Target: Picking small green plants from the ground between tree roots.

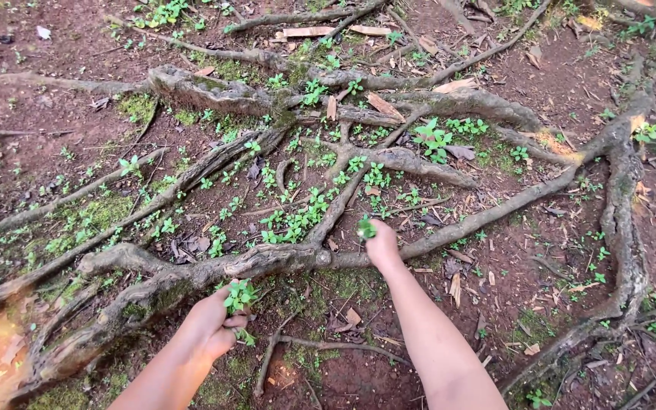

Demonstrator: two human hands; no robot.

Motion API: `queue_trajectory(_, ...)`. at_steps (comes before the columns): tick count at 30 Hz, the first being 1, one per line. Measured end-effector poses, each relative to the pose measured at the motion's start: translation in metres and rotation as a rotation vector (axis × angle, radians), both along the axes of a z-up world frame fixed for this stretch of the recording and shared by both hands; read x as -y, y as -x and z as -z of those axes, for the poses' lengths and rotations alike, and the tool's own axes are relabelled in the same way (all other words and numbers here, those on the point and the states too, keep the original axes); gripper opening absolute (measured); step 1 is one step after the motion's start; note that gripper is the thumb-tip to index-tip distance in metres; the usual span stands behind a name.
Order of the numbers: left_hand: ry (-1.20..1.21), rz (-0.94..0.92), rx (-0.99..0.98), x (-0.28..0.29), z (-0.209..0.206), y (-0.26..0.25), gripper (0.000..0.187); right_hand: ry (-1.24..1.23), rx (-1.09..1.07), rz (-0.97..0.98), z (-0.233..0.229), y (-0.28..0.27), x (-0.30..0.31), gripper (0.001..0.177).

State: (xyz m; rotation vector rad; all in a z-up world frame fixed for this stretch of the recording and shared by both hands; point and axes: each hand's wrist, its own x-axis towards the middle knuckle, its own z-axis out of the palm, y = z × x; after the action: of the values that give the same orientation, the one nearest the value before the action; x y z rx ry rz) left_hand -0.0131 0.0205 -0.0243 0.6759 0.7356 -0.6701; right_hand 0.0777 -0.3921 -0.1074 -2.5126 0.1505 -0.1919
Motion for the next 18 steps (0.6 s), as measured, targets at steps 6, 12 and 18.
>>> queue_trajectory(6,-0.066,-0.028,-0.048,-0.001,-0.021,0.000,0.027,-0.596,-0.207,0.441,-0.070,0.005,0.003,0.039)
queue_trajectory(12,-0.039,-0.017,-0.062,0.008,-0.019,-0.008,0.024,-0.027,-0.104,0.147,-0.024,-0.006,0.011,0.036)
queue_trajectory(18,0.017,0.006,-0.040,0.011,-0.004,-0.009,0.022,-0.574,-0.207,0.592,-0.039,-0.016,0.013,0.035)
